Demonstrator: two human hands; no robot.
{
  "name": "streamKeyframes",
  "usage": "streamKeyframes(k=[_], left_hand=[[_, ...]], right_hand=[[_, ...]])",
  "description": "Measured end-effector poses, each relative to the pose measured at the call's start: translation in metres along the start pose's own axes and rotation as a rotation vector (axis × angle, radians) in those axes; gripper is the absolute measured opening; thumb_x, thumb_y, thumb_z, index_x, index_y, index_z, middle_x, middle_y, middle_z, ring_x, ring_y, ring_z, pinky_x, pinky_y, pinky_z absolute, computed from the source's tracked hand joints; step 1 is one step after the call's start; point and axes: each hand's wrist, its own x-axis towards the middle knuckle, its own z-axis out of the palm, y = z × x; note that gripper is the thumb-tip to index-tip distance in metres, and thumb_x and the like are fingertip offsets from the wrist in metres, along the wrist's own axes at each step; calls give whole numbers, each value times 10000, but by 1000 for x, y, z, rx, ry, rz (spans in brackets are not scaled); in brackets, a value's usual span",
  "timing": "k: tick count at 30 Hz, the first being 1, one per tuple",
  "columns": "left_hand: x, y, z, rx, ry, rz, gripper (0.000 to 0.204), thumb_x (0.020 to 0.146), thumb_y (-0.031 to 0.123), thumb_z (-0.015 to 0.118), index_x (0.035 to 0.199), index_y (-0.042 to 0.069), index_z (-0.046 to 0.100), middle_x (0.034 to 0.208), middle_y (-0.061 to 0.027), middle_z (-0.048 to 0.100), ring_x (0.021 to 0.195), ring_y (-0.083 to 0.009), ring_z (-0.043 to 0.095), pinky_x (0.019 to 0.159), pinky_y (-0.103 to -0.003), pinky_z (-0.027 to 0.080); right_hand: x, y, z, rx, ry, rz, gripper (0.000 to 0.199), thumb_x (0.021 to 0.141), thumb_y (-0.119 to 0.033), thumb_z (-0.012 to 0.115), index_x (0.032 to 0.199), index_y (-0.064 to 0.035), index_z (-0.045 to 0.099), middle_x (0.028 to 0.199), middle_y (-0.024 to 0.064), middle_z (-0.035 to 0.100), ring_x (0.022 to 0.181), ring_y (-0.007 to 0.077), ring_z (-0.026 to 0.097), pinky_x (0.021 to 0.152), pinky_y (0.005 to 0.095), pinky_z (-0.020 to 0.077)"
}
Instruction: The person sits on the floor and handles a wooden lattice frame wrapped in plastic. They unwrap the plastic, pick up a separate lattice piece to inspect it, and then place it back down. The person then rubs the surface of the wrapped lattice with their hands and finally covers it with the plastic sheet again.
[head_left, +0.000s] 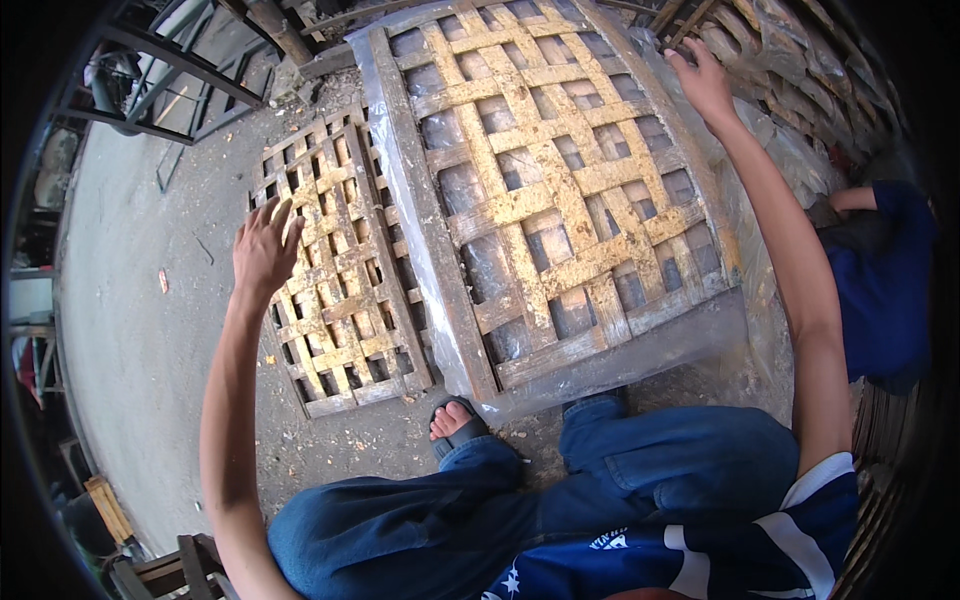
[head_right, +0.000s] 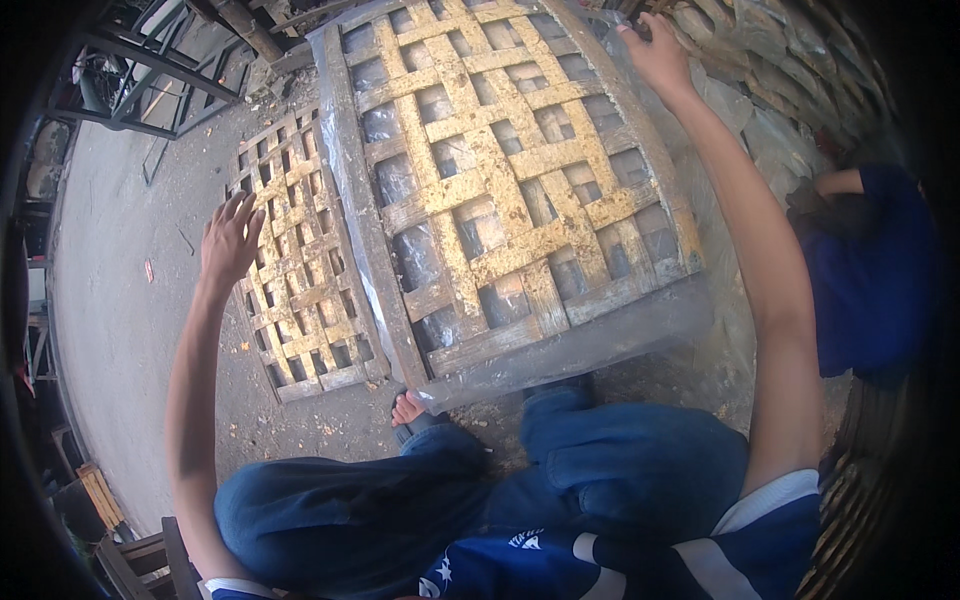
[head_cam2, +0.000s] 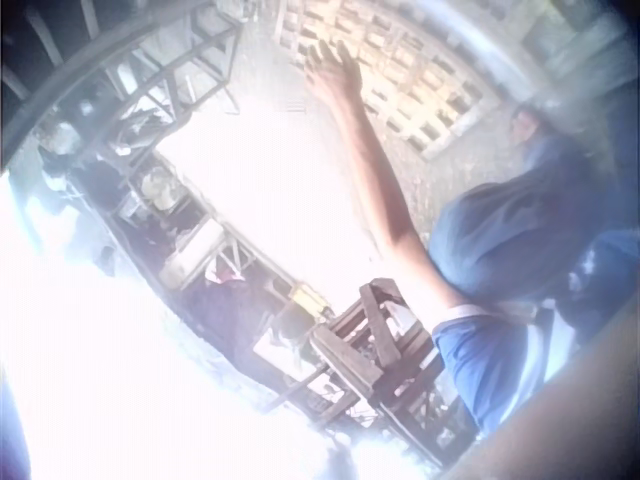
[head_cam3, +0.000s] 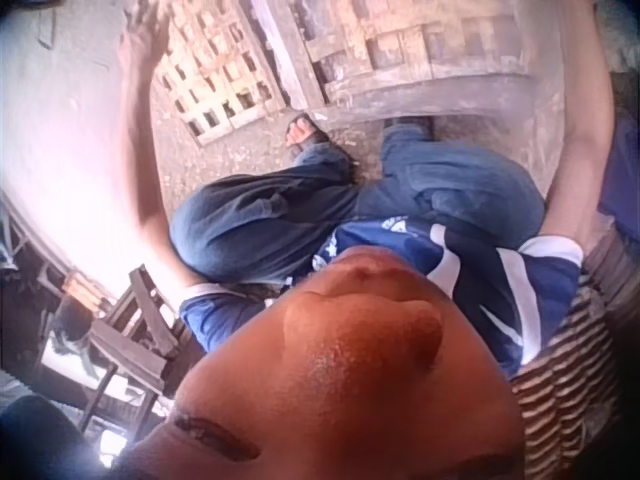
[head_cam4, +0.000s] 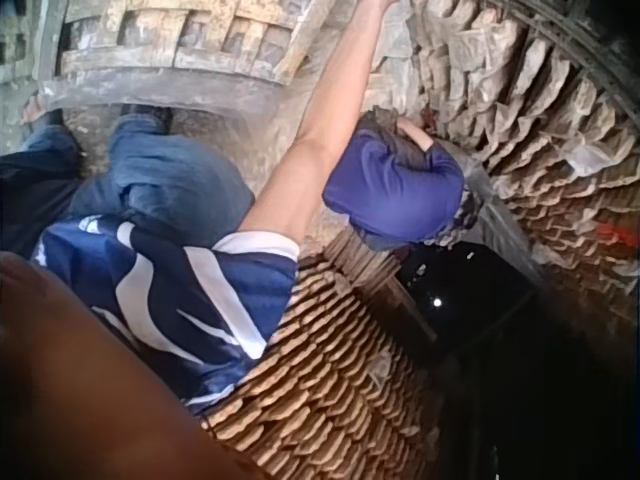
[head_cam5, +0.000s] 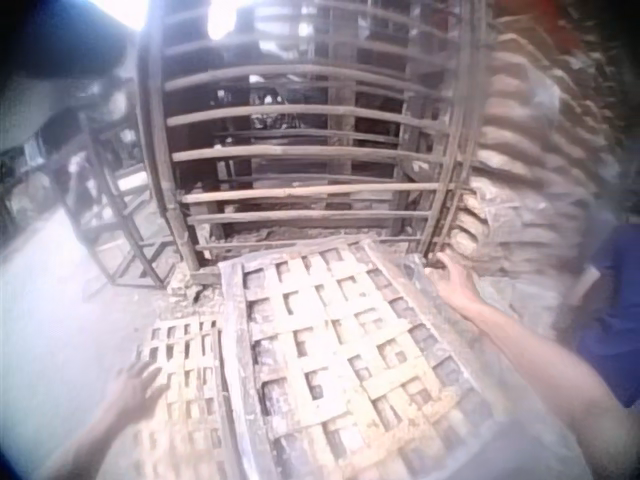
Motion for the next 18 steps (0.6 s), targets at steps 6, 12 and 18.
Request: streamKeyframes(k=[6, 12, 18], left_hand=[[35, 128, -58, -529, 255, 297, 681, 1069, 566, 370, 1557, 96, 432, 1657, -180, 313, 1502, -397, 338, 1236, -519, 288], [17, 183, -62, -392, 127, 527, 799, 1031, 590, 444, 1607, 53, 312, 1692, -181, 227, 1579, -413, 96, 1274, -522, 155], [21, 187, -74, -324, 65, 550, 806, 1028, 610, 418, 1620, 79, 294, 1699, -163, 214, 1577, -418, 91, 1280, -522, 149]], right_hand=[[-80, -119, 7, 80, -398, -618, 724, 1034, -518, 527, 1578, -63, 380, 1677, 205, 248, 1556, 343, 245, 1271, 489, 218], [-134, -178, 14, -76, -697, -1013, 743, 1041, -599, 434, 1615, -142, 322, 1698, 143, 226, 1579, 276, 191, 1289, 526, 132], [22, -43, 8, -690, -355, -304, 774, 1054, -648, 314, 1623, -123, 309, 1697, 181, 214, 1584, 322, 165, 1266, 576, 138]])
